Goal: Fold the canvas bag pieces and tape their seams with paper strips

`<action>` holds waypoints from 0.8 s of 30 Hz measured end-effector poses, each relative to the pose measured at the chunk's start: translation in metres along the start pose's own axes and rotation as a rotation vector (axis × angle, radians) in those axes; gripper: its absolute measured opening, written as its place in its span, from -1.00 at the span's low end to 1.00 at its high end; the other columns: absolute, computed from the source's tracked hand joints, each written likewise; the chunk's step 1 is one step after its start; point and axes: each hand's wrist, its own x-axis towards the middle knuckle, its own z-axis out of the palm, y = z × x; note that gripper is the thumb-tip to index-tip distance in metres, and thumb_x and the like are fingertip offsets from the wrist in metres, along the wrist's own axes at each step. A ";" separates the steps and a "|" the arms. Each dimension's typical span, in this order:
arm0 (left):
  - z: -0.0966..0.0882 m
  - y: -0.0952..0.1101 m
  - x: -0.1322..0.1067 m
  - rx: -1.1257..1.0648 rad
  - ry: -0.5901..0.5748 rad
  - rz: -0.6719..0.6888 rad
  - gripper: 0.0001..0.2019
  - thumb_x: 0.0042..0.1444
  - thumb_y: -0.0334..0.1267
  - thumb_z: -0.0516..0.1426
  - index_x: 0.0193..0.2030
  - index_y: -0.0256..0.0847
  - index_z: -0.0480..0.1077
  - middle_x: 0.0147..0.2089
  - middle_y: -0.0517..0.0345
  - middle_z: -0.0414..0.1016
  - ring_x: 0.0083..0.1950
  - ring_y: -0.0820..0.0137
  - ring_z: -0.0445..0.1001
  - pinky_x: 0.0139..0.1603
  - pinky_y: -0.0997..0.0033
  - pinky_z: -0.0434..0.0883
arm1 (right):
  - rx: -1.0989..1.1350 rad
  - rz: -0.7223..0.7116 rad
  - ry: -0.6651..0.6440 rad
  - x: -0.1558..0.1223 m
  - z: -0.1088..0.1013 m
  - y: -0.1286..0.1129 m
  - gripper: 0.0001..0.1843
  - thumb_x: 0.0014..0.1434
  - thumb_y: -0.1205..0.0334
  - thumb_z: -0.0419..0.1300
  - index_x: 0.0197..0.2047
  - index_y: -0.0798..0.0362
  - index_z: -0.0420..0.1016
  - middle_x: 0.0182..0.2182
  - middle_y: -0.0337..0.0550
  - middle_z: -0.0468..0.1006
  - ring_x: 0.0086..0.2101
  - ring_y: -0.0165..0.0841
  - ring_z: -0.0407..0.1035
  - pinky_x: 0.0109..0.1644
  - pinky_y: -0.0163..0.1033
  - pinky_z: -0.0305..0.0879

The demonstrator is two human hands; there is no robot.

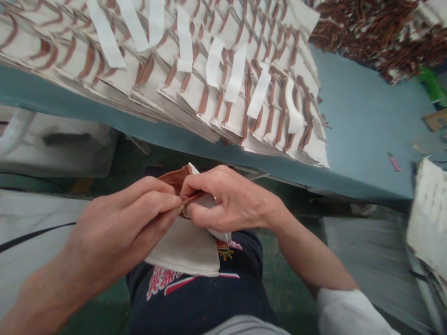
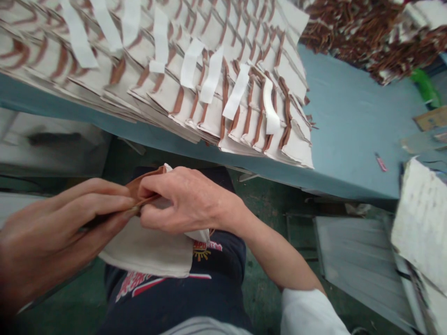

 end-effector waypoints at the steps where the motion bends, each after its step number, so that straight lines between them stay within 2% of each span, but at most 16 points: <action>1: 0.001 -0.001 0.001 -0.025 -0.001 -0.004 -0.81 0.68 -0.21 0.07 -0.01 -0.05 0.47 -0.07 0.25 0.71 -0.17 0.49 0.70 -0.16 0.56 0.48 | -0.036 0.007 -0.005 0.001 -0.001 -0.002 -0.91 0.20 0.32 0.15 -0.26 0.05 0.49 -0.40 -0.34 0.44 -0.41 -0.45 0.21 -0.24 -0.25 0.09; 5: 0.003 -0.005 0.009 -0.065 -0.002 -0.032 -0.83 0.67 -0.19 0.09 -0.01 -0.05 0.49 -0.03 0.24 0.71 -0.09 0.48 0.71 -0.06 0.57 0.52 | -0.214 0.050 0.002 0.003 -0.004 -0.008 -0.88 0.16 0.39 0.21 -0.39 0.01 0.40 -0.43 -0.30 0.43 -0.41 -0.41 0.16 -0.28 -0.21 0.06; 8: 0.004 -0.006 0.012 -0.018 -0.002 -0.020 -0.81 0.69 -0.18 0.07 0.02 -0.05 0.49 -0.01 0.22 0.71 -0.09 0.47 0.71 -0.08 0.54 0.51 | -0.230 0.084 0.054 0.003 -0.004 -0.008 -0.83 0.16 0.40 0.25 -0.43 -0.01 0.39 -0.46 -0.27 0.46 -0.42 -0.38 0.20 -0.29 -0.17 0.08; 11: 0.005 -0.004 0.011 0.024 -0.012 0.018 -0.78 0.72 -0.17 0.04 -0.01 -0.03 0.45 -0.06 0.24 0.70 -0.15 0.47 0.69 -0.19 0.51 0.49 | -0.134 0.097 0.041 0.001 -0.004 -0.005 -0.85 0.15 0.40 0.26 -0.41 -0.01 0.44 -0.49 -0.32 0.41 -0.46 -0.41 0.18 -0.32 -0.18 0.07; 15: 0.006 -0.005 0.005 0.118 -0.009 0.079 -0.75 0.73 -0.21 -0.02 -0.01 -0.01 0.42 -0.13 0.25 0.66 -0.29 0.45 0.61 -0.37 0.44 0.42 | 0.128 0.101 -0.033 0.000 -0.007 0.004 -0.88 0.12 0.41 0.23 -0.41 0.02 0.44 -0.52 -0.39 0.33 -0.46 -0.47 0.16 -0.34 -0.25 0.05; 17: 0.008 -0.008 0.000 0.162 -0.007 0.099 -0.76 0.72 -0.26 -0.03 0.05 -0.03 0.45 -0.09 0.20 0.67 -0.22 0.42 0.64 -0.29 0.44 0.49 | 0.297 0.107 -0.076 0.002 -0.009 0.010 -0.91 0.13 0.37 0.21 -0.41 0.04 0.46 -0.50 -0.41 0.34 -0.45 -0.50 0.18 -0.34 -0.29 0.08; 19: 0.011 -0.012 -0.006 0.165 -0.015 0.102 -0.76 0.70 -0.30 -0.02 0.15 -0.05 0.48 0.00 0.15 0.68 -0.07 0.39 0.69 -0.13 0.43 0.56 | 0.442 0.116 -0.118 0.004 -0.010 0.016 -0.93 0.13 0.33 0.20 -0.39 0.06 0.49 -0.50 -0.42 0.34 -0.45 -0.51 0.18 -0.34 -0.32 0.09; 22: 0.018 -0.016 -0.017 0.114 -0.082 0.099 -0.70 0.68 -0.34 -0.02 0.30 -0.06 0.49 0.15 0.11 0.68 0.14 0.35 0.71 0.11 0.40 0.61 | 0.552 0.161 -0.167 0.004 -0.009 0.024 -0.93 0.12 0.30 0.22 -0.38 0.08 0.51 -0.49 -0.42 0.35 -0.44 -0.52 0.17 -0.37 -0.34 0.07; 24: 0.022 -0.018 -0.023 0.078 -0.118 0.107 -0.67 0.66 -0.37 0.00 0.35 -0.09 0.49 0.20 0.08 0.67 0.20 0.34 0.70 0.22 0.38 0.61 | 0.598 0.208 -0.188 0.002 -0.005 0.028 -0.93 0.13 0.29 0.24 -0.36 0.09 0.53 -0.48 -0.42 0.36 -0.44 -0.52 0.16 -0.38 -0.35 0.06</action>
